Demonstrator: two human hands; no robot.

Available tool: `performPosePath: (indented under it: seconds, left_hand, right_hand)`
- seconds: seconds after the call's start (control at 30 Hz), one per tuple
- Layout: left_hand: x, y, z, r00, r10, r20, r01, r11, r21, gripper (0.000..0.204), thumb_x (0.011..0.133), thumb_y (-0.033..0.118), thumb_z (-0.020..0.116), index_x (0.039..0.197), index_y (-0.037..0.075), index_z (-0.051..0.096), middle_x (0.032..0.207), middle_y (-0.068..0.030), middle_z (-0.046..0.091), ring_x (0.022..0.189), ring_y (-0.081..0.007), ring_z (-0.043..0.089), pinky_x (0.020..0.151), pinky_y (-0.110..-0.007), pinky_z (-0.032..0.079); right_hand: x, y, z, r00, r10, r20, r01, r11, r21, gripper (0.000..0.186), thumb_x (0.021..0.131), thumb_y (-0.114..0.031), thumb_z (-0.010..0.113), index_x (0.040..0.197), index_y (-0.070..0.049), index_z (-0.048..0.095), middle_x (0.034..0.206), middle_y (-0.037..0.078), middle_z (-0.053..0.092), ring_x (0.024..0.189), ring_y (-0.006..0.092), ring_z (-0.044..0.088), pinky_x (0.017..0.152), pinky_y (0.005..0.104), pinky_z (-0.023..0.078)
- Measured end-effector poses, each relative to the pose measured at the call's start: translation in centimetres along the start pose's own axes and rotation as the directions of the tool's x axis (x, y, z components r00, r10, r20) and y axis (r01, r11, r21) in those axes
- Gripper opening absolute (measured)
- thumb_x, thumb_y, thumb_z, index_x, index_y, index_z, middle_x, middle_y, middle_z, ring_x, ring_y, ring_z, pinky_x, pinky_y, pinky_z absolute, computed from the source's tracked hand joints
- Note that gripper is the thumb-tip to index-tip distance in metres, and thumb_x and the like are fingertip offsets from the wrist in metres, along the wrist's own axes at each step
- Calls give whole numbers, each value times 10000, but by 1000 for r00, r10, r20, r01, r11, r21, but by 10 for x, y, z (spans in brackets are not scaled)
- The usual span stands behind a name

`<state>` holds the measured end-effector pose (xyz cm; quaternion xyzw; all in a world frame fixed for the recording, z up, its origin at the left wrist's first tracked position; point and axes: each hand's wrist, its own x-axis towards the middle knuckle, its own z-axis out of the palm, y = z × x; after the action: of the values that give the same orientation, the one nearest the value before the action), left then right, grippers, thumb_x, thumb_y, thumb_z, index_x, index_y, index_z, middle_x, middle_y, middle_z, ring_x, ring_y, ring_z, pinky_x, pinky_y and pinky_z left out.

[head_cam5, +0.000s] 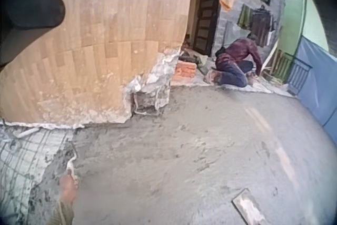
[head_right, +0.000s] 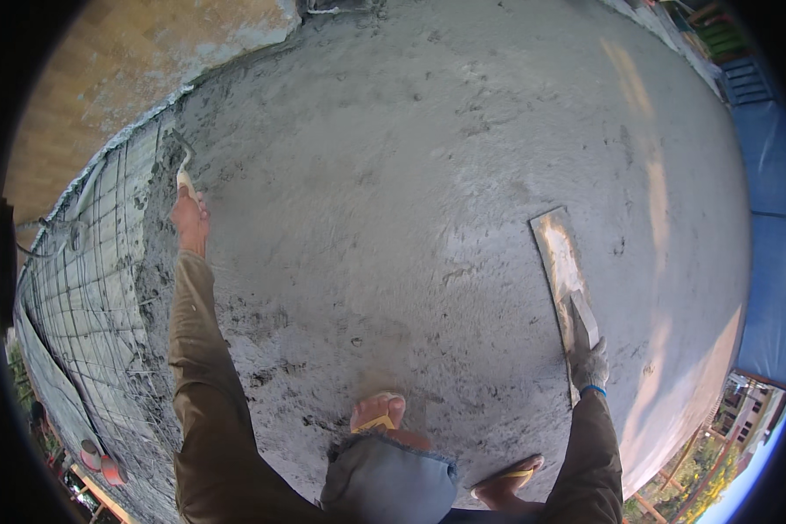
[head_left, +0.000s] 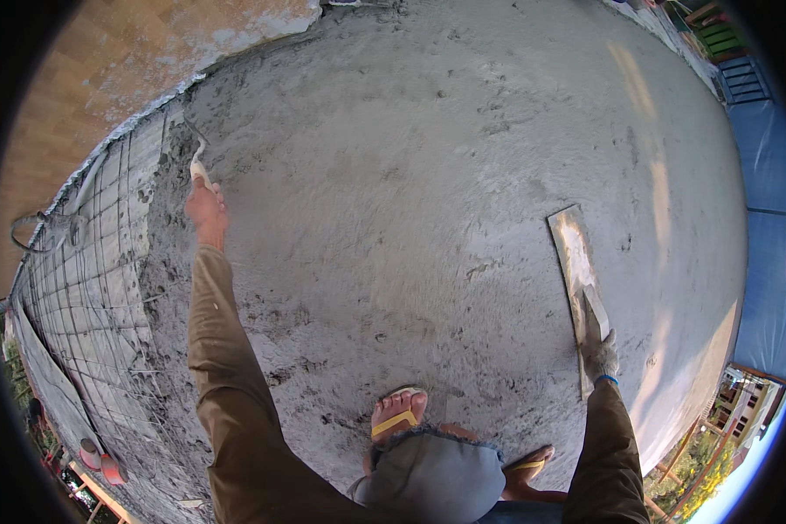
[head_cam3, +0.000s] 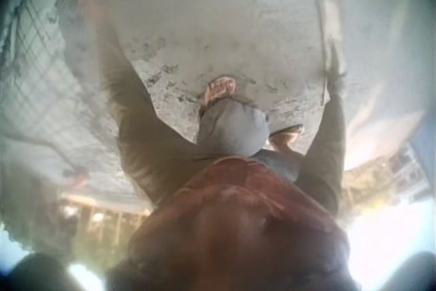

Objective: The person smooths a wet concrete surface using a trowel and a wooden float. The person repeatedly scrapes and levels the concrete, filling small gaps and creating a flat finish.

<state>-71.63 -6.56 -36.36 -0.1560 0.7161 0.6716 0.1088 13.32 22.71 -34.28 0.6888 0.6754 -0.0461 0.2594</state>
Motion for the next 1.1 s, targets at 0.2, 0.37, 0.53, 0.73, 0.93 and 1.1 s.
performPosePath:
  seconds: [0.2,0.37,0.53,0.73,0.93,1.1]
  left_hand:
    - [-96,27,150,885,90,457,-152,983,102,490,1044,383,598,1216,-73,641,826,-74,656,541,-90,498,463,-268,370]
    - [-135,26,319,799,-12,602,-82,988,130,434,1046,368,596,1053,-64,627,825,-92,662,557,-128,532,467,-307,404]
    - [-145,21,403,792,-146,593,76,987,142,455,1064,382,553,1161,-61,588,895,-104,649,627,-141,520,502,-297,404]
    - [-86,21,413,819,-228,526,273,962,-8,462,1059,420,581,1135,-36,586,821,-102,649,549,-143,521,437,-276,380]
    - [-95,-8,328,857,-160,490,189,982,-9,439,1070,401,559,1244,0,591,824,-93,644,534,-111,482,437,-260,368]
    - [-30,-8,179,931,-50,361,60,998,-16,412,1076,380,550,1280,25,596,823,-94,646,523,-102,466,432,-253,369]
  right_hand:
    - [-1,-7,-4,999,49,-9,-49,999,13,1116,861,-531,752,1607,57,167,1449,310,546,1280,449,588,1030,482,518]
    - [-1,-4,-2,998,51,22,-52,999,7,1110,867,-528,738,1606,66,161,1454,310,543,1243,453,615,1011,487,529]
    - [-1,2,-2,998,29,59,-27,999,-34,1101,889,-537,708,1622,45,129,1463,288,529,1204,442,638,966,485,548]
    - [-10,-25,-28,997,50,56,-48,998,-32,1089,878,-535,717,1612,43,159,1459,302,514,1201,445,634,970,497,544]
    - [-5,-6,-18,998,57,25,-57,998,20,1057,875,-501,710,1600,65,189,1323,318,634,1189,473,642,983,514,530]
    - [-10,-8,-24,999,19,38,-23,995,95,1100,838,-494,768,1606,43,192,1449,310,544,1288,463,577,1049,503,498]
